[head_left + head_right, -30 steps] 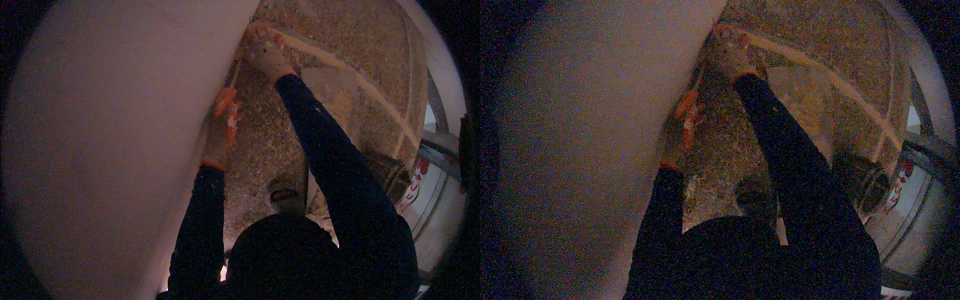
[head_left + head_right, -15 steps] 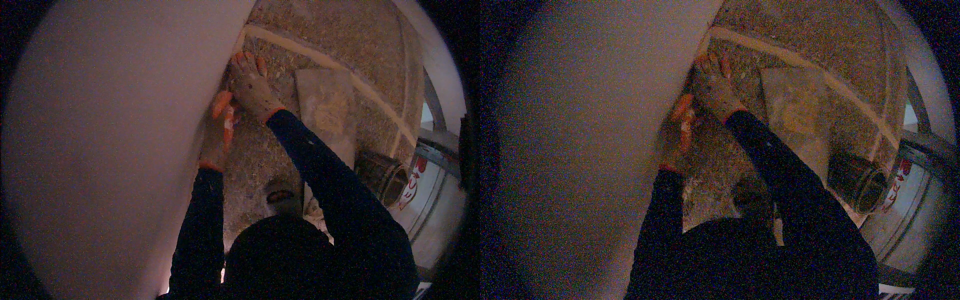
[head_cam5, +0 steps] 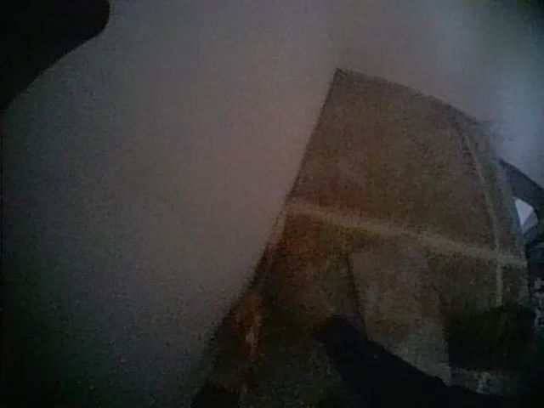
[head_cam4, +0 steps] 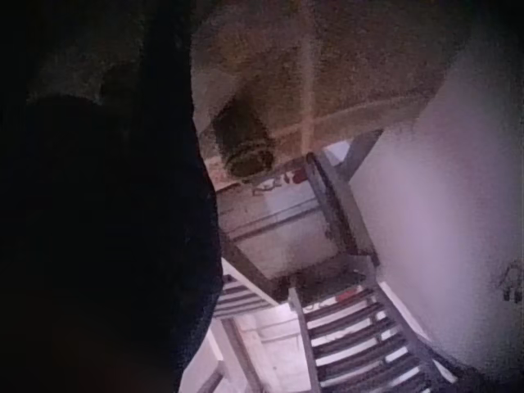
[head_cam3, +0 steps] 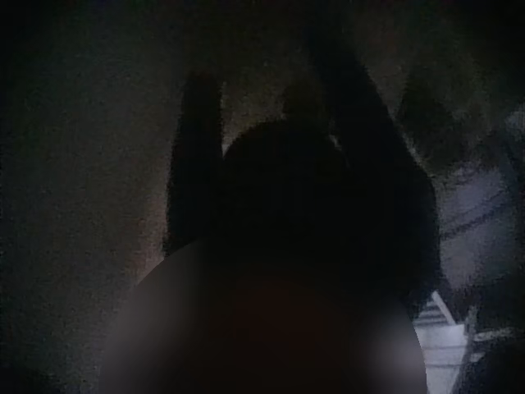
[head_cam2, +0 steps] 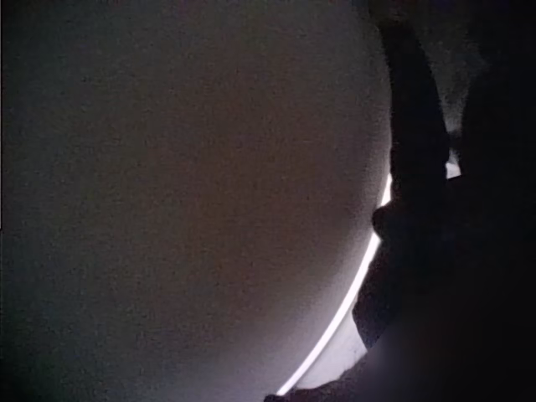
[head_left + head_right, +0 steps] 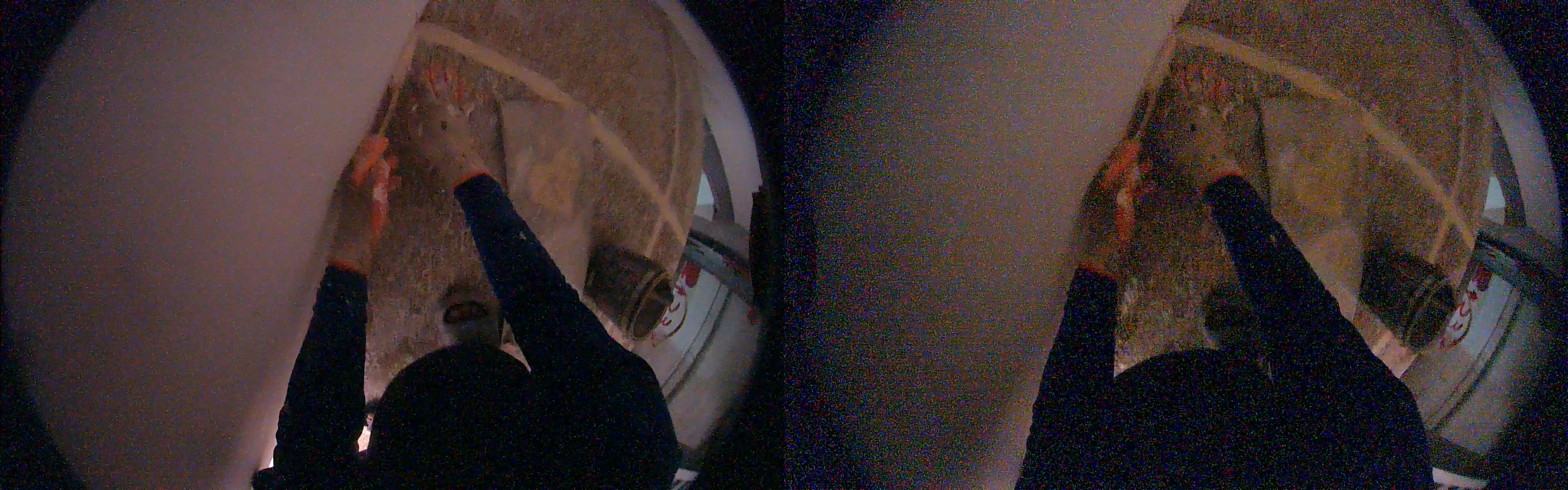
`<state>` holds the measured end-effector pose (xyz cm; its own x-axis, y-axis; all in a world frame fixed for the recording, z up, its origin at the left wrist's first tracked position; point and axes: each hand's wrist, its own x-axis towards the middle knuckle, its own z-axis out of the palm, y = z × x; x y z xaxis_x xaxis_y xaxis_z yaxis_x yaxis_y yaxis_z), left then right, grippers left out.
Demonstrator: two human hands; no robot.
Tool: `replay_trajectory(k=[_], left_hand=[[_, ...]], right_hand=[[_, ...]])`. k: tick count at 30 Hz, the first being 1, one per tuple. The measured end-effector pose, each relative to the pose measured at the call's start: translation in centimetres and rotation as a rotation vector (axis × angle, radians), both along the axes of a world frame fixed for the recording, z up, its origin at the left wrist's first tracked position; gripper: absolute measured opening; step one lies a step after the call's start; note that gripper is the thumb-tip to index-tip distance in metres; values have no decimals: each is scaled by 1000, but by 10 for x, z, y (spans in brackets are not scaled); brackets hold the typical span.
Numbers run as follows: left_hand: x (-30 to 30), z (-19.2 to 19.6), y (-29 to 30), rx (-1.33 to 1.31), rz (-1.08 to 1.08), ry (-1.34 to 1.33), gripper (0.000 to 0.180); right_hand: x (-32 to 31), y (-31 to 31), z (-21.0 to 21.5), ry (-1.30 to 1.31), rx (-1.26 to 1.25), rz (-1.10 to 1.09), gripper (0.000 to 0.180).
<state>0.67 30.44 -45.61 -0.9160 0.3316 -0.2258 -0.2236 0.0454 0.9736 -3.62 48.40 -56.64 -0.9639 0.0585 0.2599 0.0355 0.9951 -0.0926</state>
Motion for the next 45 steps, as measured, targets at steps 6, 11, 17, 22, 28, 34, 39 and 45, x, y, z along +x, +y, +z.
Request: replay_trajectory(k=[6, 11, 17, 22, 28, 34, 39, 45], left_hand=[[-8, -14, -5, 58, 2, -17, 54], [-1, -42, 9, 360, 214, -165, 50], [-20, -72, 18, 881, 313, -440, 46], [-10, -73, 22, 1057, 442, -633, 31], [-17, -79, 3, 890, 496, -861, 27], [-4, -126, -3, 934, 516, -768, 27], [2, -124, 4, 956, 409, -894, 29], [-8, -100, 11, 953, 405, -900, 32]], right_hand=[[-18, -8, 25, 20, -72, -3, 59], [5, -5, 29, 69, -96, 82, 57], [-13, 5, 27, -3, -68, 144, 54], [-5, -1, 29, 85, -144, 15, 48], [-19, -11, 29, 115, -209, -41, 50], [-17, -28, 31, 9, 57, -16, 53], [-16, -4, 40, 48, -183, 25, 55], [-20, 4, 56, -113, -1, 59, 50]])
